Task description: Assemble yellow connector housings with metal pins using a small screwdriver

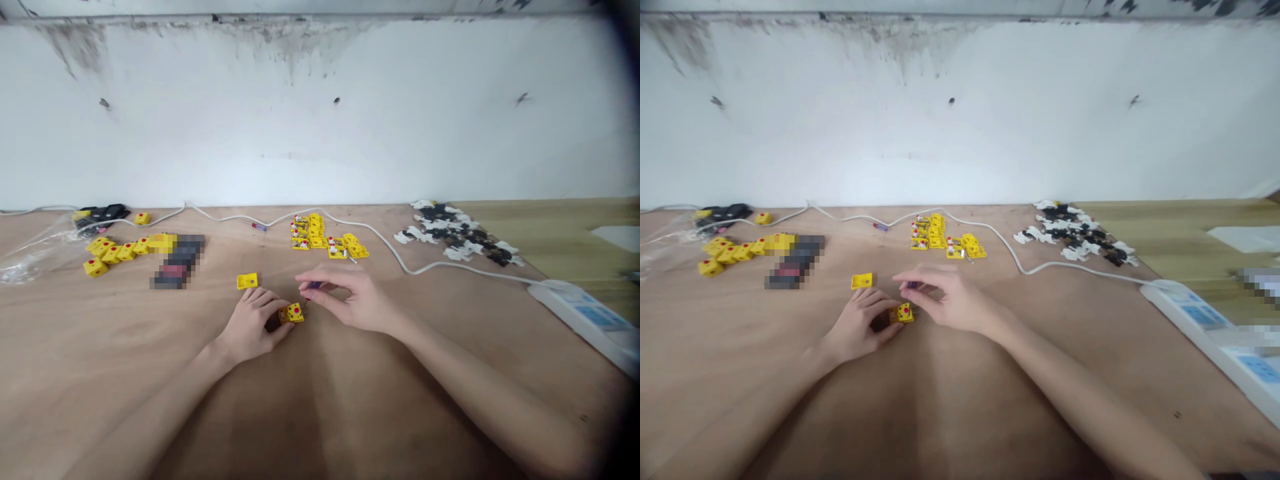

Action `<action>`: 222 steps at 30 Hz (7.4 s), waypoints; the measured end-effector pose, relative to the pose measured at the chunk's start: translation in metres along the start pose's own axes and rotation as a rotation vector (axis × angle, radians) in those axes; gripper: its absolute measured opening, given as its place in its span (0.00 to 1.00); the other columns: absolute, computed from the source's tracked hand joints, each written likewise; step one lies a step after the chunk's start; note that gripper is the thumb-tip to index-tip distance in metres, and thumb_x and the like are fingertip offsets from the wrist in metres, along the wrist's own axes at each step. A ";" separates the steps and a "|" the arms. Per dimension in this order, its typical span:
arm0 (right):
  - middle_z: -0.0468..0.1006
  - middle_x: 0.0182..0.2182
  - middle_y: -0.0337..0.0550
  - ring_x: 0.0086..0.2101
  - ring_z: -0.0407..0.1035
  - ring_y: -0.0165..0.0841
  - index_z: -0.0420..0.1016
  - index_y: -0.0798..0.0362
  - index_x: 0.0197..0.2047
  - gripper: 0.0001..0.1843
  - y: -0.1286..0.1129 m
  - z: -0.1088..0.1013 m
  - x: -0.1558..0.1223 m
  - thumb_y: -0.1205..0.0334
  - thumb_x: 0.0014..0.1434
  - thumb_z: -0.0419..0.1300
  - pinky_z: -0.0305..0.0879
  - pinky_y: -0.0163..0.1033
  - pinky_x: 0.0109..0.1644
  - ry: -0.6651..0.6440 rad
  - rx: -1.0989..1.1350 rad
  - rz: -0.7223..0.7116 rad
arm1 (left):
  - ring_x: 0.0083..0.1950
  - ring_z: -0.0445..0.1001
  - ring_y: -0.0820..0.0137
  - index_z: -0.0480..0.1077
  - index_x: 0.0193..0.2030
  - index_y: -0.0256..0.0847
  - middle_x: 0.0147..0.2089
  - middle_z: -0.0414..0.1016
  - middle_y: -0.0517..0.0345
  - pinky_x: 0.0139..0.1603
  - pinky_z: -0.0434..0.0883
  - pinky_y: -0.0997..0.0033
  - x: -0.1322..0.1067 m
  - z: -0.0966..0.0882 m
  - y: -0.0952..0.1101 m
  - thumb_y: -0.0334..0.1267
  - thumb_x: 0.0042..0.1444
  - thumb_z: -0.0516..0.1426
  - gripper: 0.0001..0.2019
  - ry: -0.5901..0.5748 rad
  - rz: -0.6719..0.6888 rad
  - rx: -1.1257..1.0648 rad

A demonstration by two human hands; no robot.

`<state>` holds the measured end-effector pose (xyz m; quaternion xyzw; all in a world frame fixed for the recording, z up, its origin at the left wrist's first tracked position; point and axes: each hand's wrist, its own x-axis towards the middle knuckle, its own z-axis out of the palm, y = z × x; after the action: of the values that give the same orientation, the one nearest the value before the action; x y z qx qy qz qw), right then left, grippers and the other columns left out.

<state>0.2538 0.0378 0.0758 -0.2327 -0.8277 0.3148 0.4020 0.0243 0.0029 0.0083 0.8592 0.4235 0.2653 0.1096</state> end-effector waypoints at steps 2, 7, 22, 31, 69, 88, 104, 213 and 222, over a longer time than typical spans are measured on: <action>0.81 0.40 0.42 0.39 0.76 0.31 0.77 0.49 0.53 0.15 0.002 0.001 0.000 0.69 0.65 0.61 0.76 0.37 0.44 -0.003 0.002 -0.003 | 0.45 0.73 0.62 0.74 0.50 0.44 0.43 0.77 0.54 0.49 0.67 0.58 0.000 0.001 0.000 0.42 0.58 0.62 0.14 0.001 0.003 -0.009; 0.81 0.41 0.43 0.39 0.76 0.31 0.76 0.48 0.54 0.15 0.004 0.003 0.000 0.68 0.65 0.60 0.76 0.36 0.43 -0.018 0.031 0.020 | 0.46 0.74 0.62 0.74 0.50 0.43 0.44 0.77 0.54 0.49 0.69 0.58 -0.002 0.003 -0.002 0.42 0.58 0.62 0.14 0.001 0.004 -0.023; 0.81 0.42 0.44 0.41 0.76 0.32 0.74 0.49 0.58 0.18 -0.001 0.004 0.003 0.69 0.66 0.60 0.74 0.39 0.49 -0.026 -0.023 -0.073 | 0.46 0.74 0.61 0.73 0.50 0.44 0.44 0.77 0.53 0.49 0.71 0.57 -0.002 0.005 -0.003 0.42 0.59 0.61 0.13 -0.002 0.008 -0.034; 0.80 0.42 0.43 0.40 0.76 0.32 0.74 0.46 0.59 0.18 0.002 0.008 0.001 0.66 0.67 0.60 0.74 0.38 0.48 -0.011 -0.023 -0.056 | 0.46 0.73 0.62 0.73 0.51 0.43 0.44 0.76 0.52 0.49 0.71 0.58 -0.002 0.005 -0.003 0.41 0.60 0.60 0.13 -0.009 0.005 -0.062; 0.81 0.44 0.44 0.43 0.76 0.33 0.70 0.45 0.63 0.21 -0.006 0.010 0.004 0.68 0.69 0.55 0.73 0.40 0.50 -0.156 0.001 -0.003 | 0.50 0.73 0.59 0.72 0.53 0.44 0.48 0.76 0.50 0.52 0.71 0.55 -0.003 0.005 -0.004 0.40 0.59 0.61 0.15 -0.006 -0.003 -0.054; 0.81 0.42 0.43 0.40 0.76 0.31 0.75 0.47 0.58 0.17 -0.007 0.005 0.009 0.68 0.68 0.55 0.72 0.36 0.45 -0.179 0.011 -0.003 | 0.49 0.74 0.60 0.73 0.52 0.45 0.47 0.76 0.50 0.51 0.72 0.57 -0.003 0.005 -0.003 0.41 0.60 0.60 0.14 -0.011 -0.011 -0.048; 0.78 0.41 0.42 0.38 0.75 0.31 0.74 0.49 0.50 0.12 0.003 0.013 0.002 0.64 0.62 0.64 0.75 0.37 0.45 -0.026 0.000 0.190 | 0.47 0.72 0.61 0.71 0.54 0.44 0.46 0.75 0.52 0.52 0.68 0.58 -0.001 -0.001 -0.002 0.44 0.59 0.61 0.17 -0.050 -0.012 -0.085; 0.82 0.37 0.43 0.35 0.80 0.37 0.66 0.51 0.40 0.24 0.079 0.044 0.005 0.47 0.49 0.71 0.79 0.49 0.47 0.545 0.618 0.656 | 0.67 0.64 0.51 0.78 0.53 0.51 0.63 0.70 0.49 0.65 0.63 0.47 -0.006 -0.005 -0.017 0.51 0.56 0.63 0.19 -0.069 -0.072 0.050; 0.83 0.36 0.43 0.36 0.80 0.39 0.68 0.51 0.39 0.24 0.070 0.050 0.008 0.48 0.48 0.73 0.79 0.47 0.47 0.521 0.719 0.666 | 0.68 0.63 0.51 0.77 0.53 0.51 0.65 0.68 0.50 0.66 0.62 0.46 -0.006 -0.006 -0.018 0.51 0.54 0.64 0.20 -0.083 -0.076 0.027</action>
<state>0.2173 0.0748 0.0064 -0.4000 -0.4230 0.6196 0.5264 0.0060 0.0088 0.0034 0.8541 0.4546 0.2195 0.1255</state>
